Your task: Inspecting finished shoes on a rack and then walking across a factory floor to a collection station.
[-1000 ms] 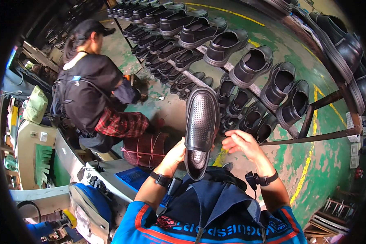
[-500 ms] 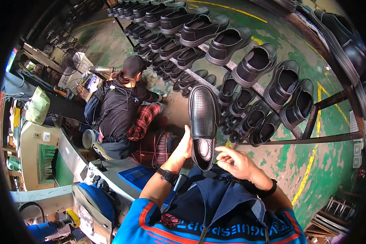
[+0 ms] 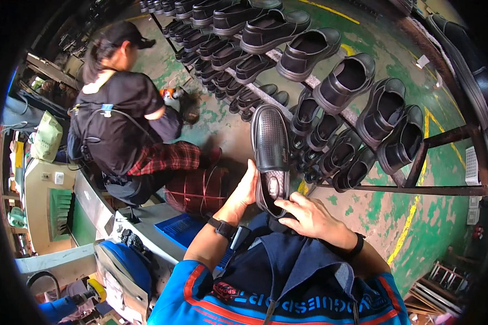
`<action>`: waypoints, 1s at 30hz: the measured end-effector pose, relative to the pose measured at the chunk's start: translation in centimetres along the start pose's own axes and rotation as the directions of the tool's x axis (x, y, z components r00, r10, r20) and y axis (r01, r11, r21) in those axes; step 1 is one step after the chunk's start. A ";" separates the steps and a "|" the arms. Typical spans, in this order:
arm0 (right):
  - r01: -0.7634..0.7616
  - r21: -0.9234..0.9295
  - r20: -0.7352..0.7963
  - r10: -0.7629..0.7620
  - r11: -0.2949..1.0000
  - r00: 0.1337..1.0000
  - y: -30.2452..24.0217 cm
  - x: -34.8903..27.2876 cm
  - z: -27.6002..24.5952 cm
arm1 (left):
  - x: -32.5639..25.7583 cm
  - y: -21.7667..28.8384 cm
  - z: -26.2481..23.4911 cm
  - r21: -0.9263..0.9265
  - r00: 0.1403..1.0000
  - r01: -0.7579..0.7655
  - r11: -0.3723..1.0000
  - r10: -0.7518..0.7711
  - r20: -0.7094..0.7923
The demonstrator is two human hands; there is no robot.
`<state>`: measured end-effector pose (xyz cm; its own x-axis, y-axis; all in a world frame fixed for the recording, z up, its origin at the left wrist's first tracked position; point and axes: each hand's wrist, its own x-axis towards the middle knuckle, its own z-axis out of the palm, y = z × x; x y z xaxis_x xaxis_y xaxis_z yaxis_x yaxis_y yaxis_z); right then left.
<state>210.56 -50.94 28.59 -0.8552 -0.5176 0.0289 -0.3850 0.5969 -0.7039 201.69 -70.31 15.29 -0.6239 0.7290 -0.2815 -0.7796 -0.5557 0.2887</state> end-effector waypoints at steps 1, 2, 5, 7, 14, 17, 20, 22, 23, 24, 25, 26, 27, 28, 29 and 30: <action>0.016 -0.029 -0.031 -0.017 0.999 0.999 0.2 0.1 0.0 | 0.0 0.0 -0.4 -0.002 1.000 0.004 1.000 -0.004 -0.012; 0.003 -0.031 -0.068 -0.005 1.000 0.998 0.7 0.0 0.3 | -0.5 0.5 1.1 0.037 1.000 -0.003 0.999 0.003 -0.003; -0.193 -0.068 -0.107 0.185 0.979 0.977 1.4 0.5 0.3 | -1.0 1.0 3.4 0.116 0.994 -0.100 0.988 0.095 0.050; -0.148 -0.004 -0.194 0.144 0.989 0.970 2.5 0.6 0.5 | -1.7 0.8 4.5 0.174 0.984 -0.169 0.970 0.156 0.086; -0.093 0.154 -0.176 0.120 0.984 0.977 5.5 0.9 2.0 | -2.3 1.2 5.2 0.522 0.967 -0.206 0.828 0.253 -0.020; -0.119 0.216 -0.152 0.154 0.969 0.976 5.1 3.1 1.4 | -2.5 2.0 4.4 0.354 0.979 -0.170 0.920 0.198 -0.045; -0.126 0.206 -0.146 0.158 0.970 0.977 6.2 6.8 1.2 | -2.0 2.0 -0.1 0.119 0.985 -0.120 0.986 0.134 -0.110; -0.135 0.124 -0.181 0.156 0.983 0.971 8.7 9.8 1.2 | -3.5 1.1 -2.6 0.256 0.957 -0.095 0.962 0.158 -0.242; -0.181 0.183 -0.216 0.219 0.966 0.952 10.1 11.4 1.5 | -4.6 0.6 -3.7 0.377 0.906 -0.039 0.925 0.192 -0.376; -0.221 0.112 -0.232 0.242 0.969 0.942 10.6 13.2 1.2 | -6.2 -0.2 -5.1 0.403 0.889 0.020 0.915 0.168 -0.425; -0.267 0.037 -0.258 0.267 0.963 0.928 11.0 14.9 0.4 | -7.7 -1.0 -6.4 0.424 0.873 0.081 0.902 0.141 -0.468; -0.322 0.000 -0.311 0.306 0.947 0.900 12.5 16.5 0.1 | -8.9 -1.9 -7.5 0.435 0.859 0.129 0.891 0.119 -0.498; -0.378 -0.031 -0.363 0.342 0.925 0.867 14.1 17.9 0.0 | -10.3 -2.8 -8.6 0.443 0.842 0.180 0.878 0.095 -0.531; -0.423 -0.091 -0.433 0.347 0.902 0.832 14.8 19.2 -0.2 | -11.6 -4.1 -10.9 0.467 0.817 0.217 0.857 0.102 -0.567; -0.289 -0.163 -0.599 0.139 0.943 0.789 16.3 19.9 0.2 | -12.7 -5.5 -13.4 0.487 0.791 0.256 0.835 0.108 -0.602; -0.290 -0.125 -0.556 0.175 0.949 0.812 16.0 20.2 0.5 | -13.7 -6.7 -15.1 0.514 0.733 0.339 0.788 0.121 -0.669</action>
<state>187.27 -52.14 17.56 -0.9552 0.0256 0.2949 -0.1602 0.7930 -0.5878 214.61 -82.61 3.40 -0.5880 0.1996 -0.7839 -0.7982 0.0139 0.6022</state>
